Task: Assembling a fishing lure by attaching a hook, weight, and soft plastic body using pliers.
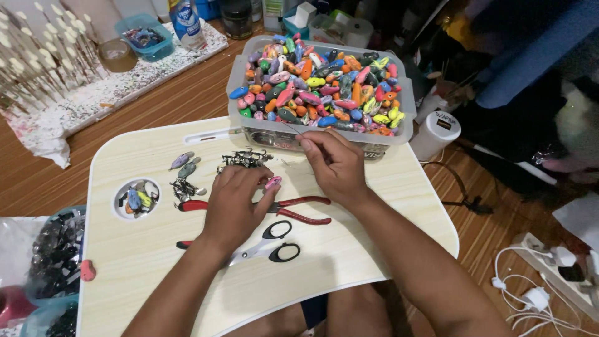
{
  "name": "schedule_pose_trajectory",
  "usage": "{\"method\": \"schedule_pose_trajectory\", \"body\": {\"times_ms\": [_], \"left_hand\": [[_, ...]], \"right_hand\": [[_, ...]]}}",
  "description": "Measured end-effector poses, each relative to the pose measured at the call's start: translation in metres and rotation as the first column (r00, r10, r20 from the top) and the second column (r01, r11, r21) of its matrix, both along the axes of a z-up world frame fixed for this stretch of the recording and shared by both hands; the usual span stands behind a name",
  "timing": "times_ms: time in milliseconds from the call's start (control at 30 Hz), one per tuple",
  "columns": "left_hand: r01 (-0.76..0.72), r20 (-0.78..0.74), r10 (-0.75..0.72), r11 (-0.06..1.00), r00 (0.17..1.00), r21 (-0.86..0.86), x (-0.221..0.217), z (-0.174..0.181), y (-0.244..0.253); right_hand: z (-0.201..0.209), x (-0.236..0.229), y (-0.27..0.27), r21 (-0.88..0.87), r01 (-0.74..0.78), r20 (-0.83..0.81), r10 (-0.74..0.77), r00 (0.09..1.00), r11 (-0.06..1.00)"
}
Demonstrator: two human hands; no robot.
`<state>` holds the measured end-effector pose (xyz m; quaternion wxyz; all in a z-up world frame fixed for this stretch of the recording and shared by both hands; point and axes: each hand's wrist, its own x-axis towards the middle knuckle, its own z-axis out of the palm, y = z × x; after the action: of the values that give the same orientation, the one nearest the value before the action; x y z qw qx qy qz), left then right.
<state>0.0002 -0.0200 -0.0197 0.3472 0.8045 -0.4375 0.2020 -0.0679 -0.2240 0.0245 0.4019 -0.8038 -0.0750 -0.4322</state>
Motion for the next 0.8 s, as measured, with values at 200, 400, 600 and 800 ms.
{"method": "schedule_pose_trajectory", "body": {"times_ms": [200, 400, 600, 800], "left_hand": [[0.029, -0.07, -0.017, 0.985, 0.997, 0.172, 0.011, 0.0, -0.019], [0.043, -0.122, -0.023, 0.985, 0.992, 0.165, 0.009, 0.005, -0.031], [0.023, -0.352, -0.057, 0.995, 0.934, -0.098, 0.001, 0.017, -0.019], [-0.19, -0.737, -0.315, 0.838, 0.598, -0.511, 0.007, 0.016, -0.015]], "right_hand": [[0.002, -0.002, 0.001, 0.01, 0.007, 0.015, -0.007, 1.0, 1.0], [-0.001, 0.001, -0.004, 0.023, 0.016, 0.054, -0.017, 0.998, 1.0], [0.003, 0.001, -0.004, -0.004, 0.023, 0.057, -0.023, 0.998, 1.0], [-0.001, 0.003, -0.004, 0.004, 0.023, 0.065, -0.023, 0.998, 1.0]]}}
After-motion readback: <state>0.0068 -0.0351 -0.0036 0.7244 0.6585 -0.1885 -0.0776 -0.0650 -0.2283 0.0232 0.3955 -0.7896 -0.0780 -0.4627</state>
